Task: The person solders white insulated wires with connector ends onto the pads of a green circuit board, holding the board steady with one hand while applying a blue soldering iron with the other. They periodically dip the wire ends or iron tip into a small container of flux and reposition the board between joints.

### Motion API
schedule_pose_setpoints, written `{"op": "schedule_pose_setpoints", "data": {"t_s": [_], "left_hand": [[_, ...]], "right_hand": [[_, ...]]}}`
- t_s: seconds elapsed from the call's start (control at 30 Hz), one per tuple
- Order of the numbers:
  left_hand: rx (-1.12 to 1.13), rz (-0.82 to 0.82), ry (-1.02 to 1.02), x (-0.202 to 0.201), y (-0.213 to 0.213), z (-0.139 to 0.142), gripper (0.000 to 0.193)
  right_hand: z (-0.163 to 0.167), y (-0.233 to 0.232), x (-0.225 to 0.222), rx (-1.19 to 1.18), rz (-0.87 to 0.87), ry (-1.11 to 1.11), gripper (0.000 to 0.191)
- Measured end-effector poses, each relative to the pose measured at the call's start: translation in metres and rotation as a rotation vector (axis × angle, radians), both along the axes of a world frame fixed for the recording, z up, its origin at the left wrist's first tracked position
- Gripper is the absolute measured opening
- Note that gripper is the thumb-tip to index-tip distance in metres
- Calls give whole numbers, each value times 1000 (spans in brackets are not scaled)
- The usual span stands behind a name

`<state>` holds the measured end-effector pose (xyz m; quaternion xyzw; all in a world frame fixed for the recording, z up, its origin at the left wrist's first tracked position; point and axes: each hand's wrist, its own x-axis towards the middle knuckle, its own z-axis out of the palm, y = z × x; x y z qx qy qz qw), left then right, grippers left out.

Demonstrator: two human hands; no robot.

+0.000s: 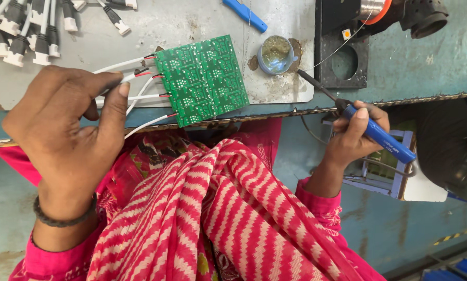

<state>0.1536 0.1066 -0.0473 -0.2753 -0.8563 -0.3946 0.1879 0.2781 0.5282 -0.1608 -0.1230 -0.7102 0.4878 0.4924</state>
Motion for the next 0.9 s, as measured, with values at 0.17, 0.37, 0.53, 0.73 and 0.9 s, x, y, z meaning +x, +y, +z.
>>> {"op": "schedule_pose_setpoints", "data": {"t_s": [0.17,0.37,0.53,0.73,0.9], "left_hand": [[1,2,-10,1,-1,2,12],[-38,-1,46,0,-4,8,15],[-21,-23,51,0,-4,9,20],[-113,-100,121,-19,-7,15,16],[-205,-216,197,-78,6,0,12]], "right_hand": [[14,0,1,-2,5,-43,16],[22,1,2,-4,31,-42,17],[24,5,3,-9,90,-35,18],[29,13,1,7,102,-90,17],[32,20,-4,-14,79,-90,16]]}}
